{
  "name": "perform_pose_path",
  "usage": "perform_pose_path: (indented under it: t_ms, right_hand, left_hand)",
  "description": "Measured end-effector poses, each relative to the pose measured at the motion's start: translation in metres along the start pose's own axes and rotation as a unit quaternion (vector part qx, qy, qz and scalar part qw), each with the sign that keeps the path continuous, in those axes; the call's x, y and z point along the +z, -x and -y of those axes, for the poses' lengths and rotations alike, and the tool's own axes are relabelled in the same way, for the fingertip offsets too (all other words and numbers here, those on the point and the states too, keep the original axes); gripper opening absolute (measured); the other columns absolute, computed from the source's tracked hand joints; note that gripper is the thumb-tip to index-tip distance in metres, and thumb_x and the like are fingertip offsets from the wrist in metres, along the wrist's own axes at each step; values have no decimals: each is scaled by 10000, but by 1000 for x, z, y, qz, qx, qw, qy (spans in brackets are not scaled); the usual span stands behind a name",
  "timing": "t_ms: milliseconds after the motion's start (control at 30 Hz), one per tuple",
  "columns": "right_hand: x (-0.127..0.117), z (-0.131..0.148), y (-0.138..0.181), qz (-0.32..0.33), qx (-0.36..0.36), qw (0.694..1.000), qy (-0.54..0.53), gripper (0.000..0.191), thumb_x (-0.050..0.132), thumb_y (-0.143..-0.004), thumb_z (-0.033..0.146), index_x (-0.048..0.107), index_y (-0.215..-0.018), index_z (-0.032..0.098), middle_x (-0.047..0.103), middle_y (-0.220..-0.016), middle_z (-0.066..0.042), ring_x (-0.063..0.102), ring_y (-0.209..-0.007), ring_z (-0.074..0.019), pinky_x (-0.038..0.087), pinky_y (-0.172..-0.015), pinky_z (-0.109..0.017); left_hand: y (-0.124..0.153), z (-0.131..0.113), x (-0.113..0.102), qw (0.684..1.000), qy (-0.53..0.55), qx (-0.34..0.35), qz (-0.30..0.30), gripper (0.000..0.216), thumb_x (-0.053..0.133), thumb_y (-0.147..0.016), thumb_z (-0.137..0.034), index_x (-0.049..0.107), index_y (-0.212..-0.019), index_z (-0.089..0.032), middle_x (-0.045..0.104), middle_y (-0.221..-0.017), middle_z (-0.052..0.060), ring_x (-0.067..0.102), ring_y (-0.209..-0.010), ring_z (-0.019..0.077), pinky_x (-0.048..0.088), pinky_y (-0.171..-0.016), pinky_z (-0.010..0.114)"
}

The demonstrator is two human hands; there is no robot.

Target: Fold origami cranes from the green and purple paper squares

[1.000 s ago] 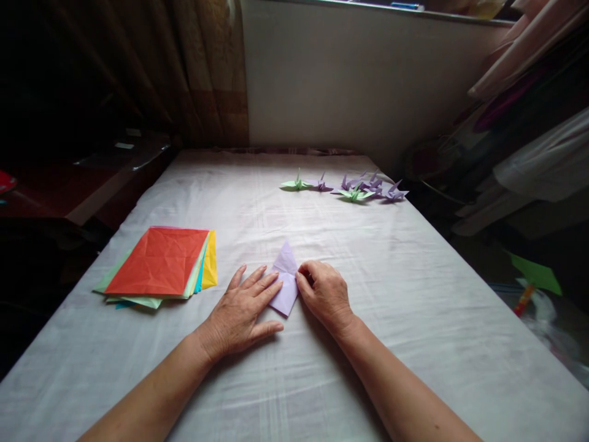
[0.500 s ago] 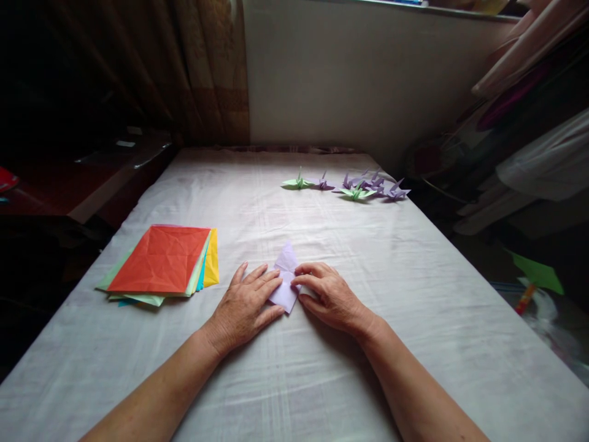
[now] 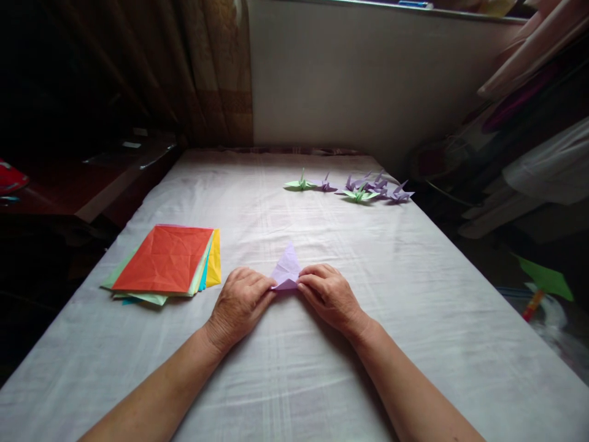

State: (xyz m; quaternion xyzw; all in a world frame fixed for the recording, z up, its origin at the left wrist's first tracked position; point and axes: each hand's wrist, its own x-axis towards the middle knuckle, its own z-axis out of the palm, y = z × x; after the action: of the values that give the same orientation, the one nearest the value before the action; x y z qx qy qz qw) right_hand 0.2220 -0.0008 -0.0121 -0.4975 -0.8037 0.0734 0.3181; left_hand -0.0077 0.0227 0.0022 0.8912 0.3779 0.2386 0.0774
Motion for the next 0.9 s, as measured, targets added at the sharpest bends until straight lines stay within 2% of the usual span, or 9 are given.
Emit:
perform_pose_path:
  t_ms: [133,433,533,600,667,733,833,900]
  right_hand:
    - [2,4,-2,-11,31,999,9,178,547,-943,289,690,-863,219,696,-943,-58,608,-881,-206,474,-824,-353]
    - [4,2,-6,-14,95,995,17,139,595,-902,263,658,-786,217,665,-866,-42,589,-854,-202,440,-803,-328]
    - [6,6,-9,-15,114,993,41,120,632,-871,266,639,-764,214,649,-837,-39,578,-832,-206,425,-783,-325]
    - [7,7,-10,-15,118,992,51,116,645,-860,271,630,-759,215,643,-826,-38,572,-822,-206,418,-773,-322]
    - [7,8,-10,-13,122,991,59,116,641,-861,274,625,-761,218,641,-827,-37,568,-823,-205,411,-770,-320]
    - [8,8,-10,-12,127,989,69,119,629,-868,277,622,-764,220,642,-833,-38,566,-829,-206,404,-771,-320]
    - [8,9,-10,-8,132,988,82,126,626,-874,281,617,-764,220,642,-834,-36,564,-841,-208,394,-769,-321]
    - [8,11,-10,-4,136,987,85,127,632,-872,276,614,-761,218,641,-833,-33,564,-845,-208,390,-769,-320]
  left_hand:
    - [0,1,3,999,12,-36,-29,152,550,-929,-259,653,-1023,-198,691,-852,40,610,-807,209,452,-799,367]
    - [1,1,10,998,-3,-62,-29,319,540,-916,-224,563,-1232,-186,674,-884,47,607,-839,223,478,-806,377]
    - [2,0,10,998,-19,-48,-36,382,527,-921,-221,533,-1300,-182,680,-999,79,607,-920,236,486,-845,392]
    - [2,-1,9,998,-40,-31,-41,385,503,-930,-202,545,-1313,-203,658,-1147,104,592,-1035,247,475,-897,404]
    - [1,-5,8,997,-65,-1,-34,367,480,-939,-191,582,-1289,-227,600,-1310,105,527,-1202,271,427,-986,436]
    - [1,-9,7,996,-76,37,-6,365,480,-948,-230,585,-1297,-243,552,-1406,71,424,-1338,287,314,-1098,482]
    - [2,-14,8,994,-69,65,46,458,492,-954,-388,506,-1387,-239,557,-1417,40,364,-1397,283,119,-1185,506]
    - [3,-15,10,993,-67,61,69,528,474,-952,-464,465,-1423,-227,560,-1415,46,366,-1401,285,56,-1194,505]
